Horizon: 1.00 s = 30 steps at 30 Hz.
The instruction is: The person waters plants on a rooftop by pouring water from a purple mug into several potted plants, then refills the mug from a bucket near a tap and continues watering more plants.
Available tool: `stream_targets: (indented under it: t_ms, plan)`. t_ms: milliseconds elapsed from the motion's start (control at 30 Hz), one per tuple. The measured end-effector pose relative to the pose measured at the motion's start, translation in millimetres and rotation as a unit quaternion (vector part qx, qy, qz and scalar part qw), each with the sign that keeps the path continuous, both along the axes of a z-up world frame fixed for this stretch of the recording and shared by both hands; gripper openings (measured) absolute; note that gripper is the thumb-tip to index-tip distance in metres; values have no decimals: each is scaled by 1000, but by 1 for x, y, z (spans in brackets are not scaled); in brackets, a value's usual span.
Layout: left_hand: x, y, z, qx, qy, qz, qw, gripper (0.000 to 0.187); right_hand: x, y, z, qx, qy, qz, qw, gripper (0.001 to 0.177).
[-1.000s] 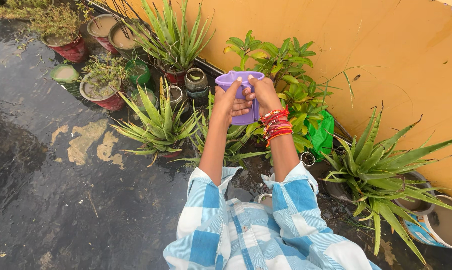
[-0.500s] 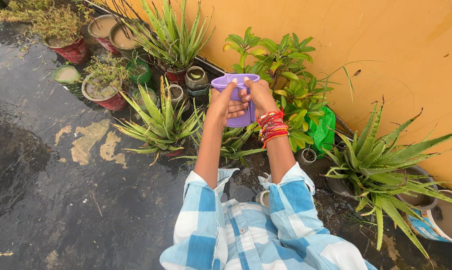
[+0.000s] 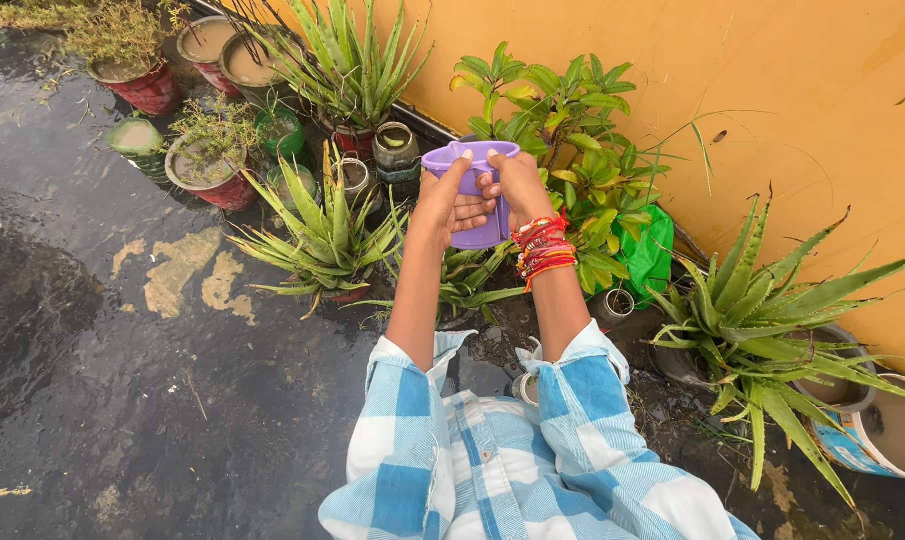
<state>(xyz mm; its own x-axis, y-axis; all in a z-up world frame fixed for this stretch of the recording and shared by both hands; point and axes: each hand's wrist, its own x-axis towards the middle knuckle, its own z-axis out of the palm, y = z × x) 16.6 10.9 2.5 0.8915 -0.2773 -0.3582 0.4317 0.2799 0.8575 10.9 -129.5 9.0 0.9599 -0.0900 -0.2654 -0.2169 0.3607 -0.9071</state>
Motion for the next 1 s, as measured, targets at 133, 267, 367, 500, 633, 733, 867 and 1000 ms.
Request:
stream_targets:
  t_ms: [133, 267, 367, 500, 633, 733, 867, 1000]
  plan:
    - [1, 1, -5, -8, -3, -6, 1000, 50, -1, 0, -1, -11, -9, -1, 1000, 15]
    - [3, 2, -7, -15, -4, -16, 1000, 51, -2, 0, -1, -10, -9, -2, 1000, 17]
    - [2, 3, -3, -10, -5, -15, 1000, 50, -2, -1, 1, -8, -6, -3, 1000, 18]
    - [2, 4, 0, -7, -5, -16, 1000, 51, -2, -1, 5, 5, -2, 1, 1000, 16]
    - [3, 5, 0, -12, -11, -25, 1000, 52, -4, 1, 8, 8, -4, 2, 1000, 16]
    - [3, 4, 3, -4, -14, -26, 1000, 51, -4, 1, 9, 13, -1, -1, 1000, 16]
    - [0, 4, 6, 7, -27, -24, 999, 49, -4, -1, 6, 14, -4, -7, 1000, 16]
    - [1, 2, 7, 6, -14, -30, 999, 49, -4, -1, 6, 4, -8, -13, 1000, 16]
